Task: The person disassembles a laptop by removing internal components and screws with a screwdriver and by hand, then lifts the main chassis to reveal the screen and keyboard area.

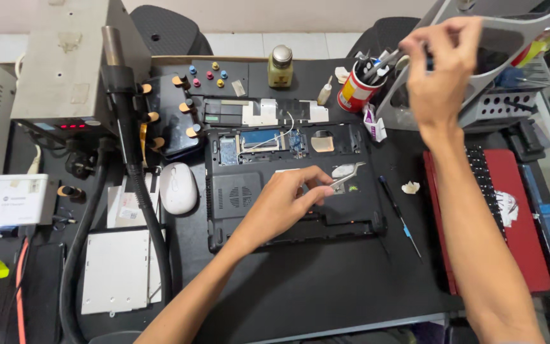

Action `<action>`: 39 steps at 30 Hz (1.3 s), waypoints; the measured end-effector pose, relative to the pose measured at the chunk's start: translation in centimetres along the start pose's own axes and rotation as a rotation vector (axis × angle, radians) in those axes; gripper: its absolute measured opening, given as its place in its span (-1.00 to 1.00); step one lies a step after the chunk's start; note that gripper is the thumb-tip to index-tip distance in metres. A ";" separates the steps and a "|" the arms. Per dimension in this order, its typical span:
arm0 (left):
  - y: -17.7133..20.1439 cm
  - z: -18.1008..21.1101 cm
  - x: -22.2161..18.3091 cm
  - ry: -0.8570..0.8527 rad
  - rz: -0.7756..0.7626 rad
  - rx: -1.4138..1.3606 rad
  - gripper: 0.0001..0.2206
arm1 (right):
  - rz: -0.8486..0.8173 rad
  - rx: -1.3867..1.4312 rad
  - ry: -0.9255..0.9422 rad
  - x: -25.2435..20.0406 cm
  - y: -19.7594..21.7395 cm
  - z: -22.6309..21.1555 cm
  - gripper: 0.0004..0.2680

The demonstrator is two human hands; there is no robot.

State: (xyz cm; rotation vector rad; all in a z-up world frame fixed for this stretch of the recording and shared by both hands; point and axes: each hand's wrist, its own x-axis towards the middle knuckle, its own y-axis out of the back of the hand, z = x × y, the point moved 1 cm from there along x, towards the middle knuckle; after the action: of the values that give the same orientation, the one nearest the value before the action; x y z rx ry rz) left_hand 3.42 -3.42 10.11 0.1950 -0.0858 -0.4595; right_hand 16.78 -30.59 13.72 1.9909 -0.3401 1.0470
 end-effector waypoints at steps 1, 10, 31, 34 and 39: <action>-0.2 -0.1 0.1 0.004 -0.007 0.022 -0.78 | -0.030 -0.062 0.019 -0.2 -0.4 -0.2 -0.96; -0.6 -0.7 0.1 0.074 -0.038 -0.030 -0.77 | -0.143 -0.141 0.014 -2.5 2.0 -4.5 -0.82; -2.0 -2.8 0.2 0.183 -0.100 -0.123 -0.77 | -0.538 -0.034 -0.694 -25.5 9.9 -9.3 -0.79; -1.8 -3.0 0.4 0.186 -0.102 -0.101 -0.77 | -0.650 -0.163 -0.880 -25.8 11.2 -9.8 -0.74; -1.4 -3.6 0.3 0.186 -0.087 -0.154 -0.77 | -0.665 -0.227 -0.871 -25.3 14.5 -9.6 -0.73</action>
State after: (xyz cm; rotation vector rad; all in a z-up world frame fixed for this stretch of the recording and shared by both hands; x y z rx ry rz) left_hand 3.57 -4.21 6.30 0.0895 0.1400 -0.5304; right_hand -12.20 -35.39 4.96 2.0240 -0.1993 -0.2910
